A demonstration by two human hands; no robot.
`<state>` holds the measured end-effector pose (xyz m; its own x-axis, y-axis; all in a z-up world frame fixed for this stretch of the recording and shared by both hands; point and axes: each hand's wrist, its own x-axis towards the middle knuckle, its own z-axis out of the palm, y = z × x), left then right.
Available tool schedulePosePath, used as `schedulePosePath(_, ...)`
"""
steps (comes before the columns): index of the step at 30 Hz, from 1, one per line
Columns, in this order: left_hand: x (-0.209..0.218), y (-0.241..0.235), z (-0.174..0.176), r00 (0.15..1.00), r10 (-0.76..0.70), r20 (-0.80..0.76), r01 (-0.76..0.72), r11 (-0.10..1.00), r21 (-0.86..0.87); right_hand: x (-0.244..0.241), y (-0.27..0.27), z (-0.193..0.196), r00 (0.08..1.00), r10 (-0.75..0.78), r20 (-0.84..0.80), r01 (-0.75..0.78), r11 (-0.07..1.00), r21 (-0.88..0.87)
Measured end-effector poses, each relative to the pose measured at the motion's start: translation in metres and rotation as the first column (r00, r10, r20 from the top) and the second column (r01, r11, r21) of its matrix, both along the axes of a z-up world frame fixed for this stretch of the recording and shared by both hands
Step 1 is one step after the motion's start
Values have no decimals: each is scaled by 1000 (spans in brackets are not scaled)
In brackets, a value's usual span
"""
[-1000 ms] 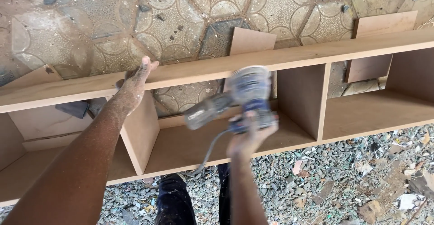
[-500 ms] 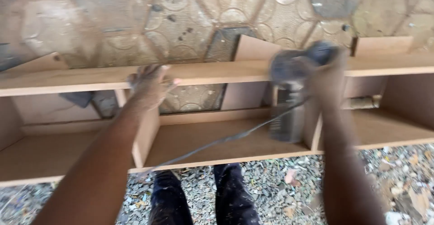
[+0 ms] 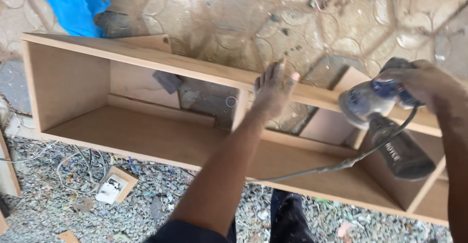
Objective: The person sands the various shelves and edges of a wooden shelving unit using a power sander.
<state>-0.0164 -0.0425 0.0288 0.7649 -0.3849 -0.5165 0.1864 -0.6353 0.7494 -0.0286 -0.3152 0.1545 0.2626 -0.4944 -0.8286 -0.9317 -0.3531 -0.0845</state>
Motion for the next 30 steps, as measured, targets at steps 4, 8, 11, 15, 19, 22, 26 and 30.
schedulePosePath(4, 1, 89, -39, 890, 73, 449, -254, 899, 358, 49, 91, 6, 990, 138, -26, -136, 989, 59)
schedulePosePath(8, 60, 228, -17, 823, -2, 568, -396, 715, 576, 99, 165, -15, 849, 520, 93, -524, 851, 31)
schedulePosePath(11, 112, 320, -25, 808, 93, 582, -500, 632, 593, 142, 239, 7, 989, 111, 102, -125, 982, 145)
schedulePosePath(15, 176, 419, 1, 871, 303, 386, -490, 581, 650, 197, 329, 13, 985, 129, 111, -150, 967, 206)
schedulePosePath(19, 187, 450, 4, 709, 654, 262, -698, 704, 133, 246, 404, 13, 222, 975, 34, -975, 221, 28)
schedulePosePath(22, 179, 457, 18, 561, 824, 74, -667, 503, -550, 275, 492, 58, 906, 417, 74, -423, 899, 111)
schedulePosePath(26, 178, 444, 66, 420, 851, -314, -886, 310, -344, 312, 545, 36, 781, 561, 273, -613, 772, 167)
schedulePosePath(30, 173, 437, 45, 532, 838, -121, -795, 446, -411, 339, 564, -16, 752, 451, 480, -607, 757, 240)
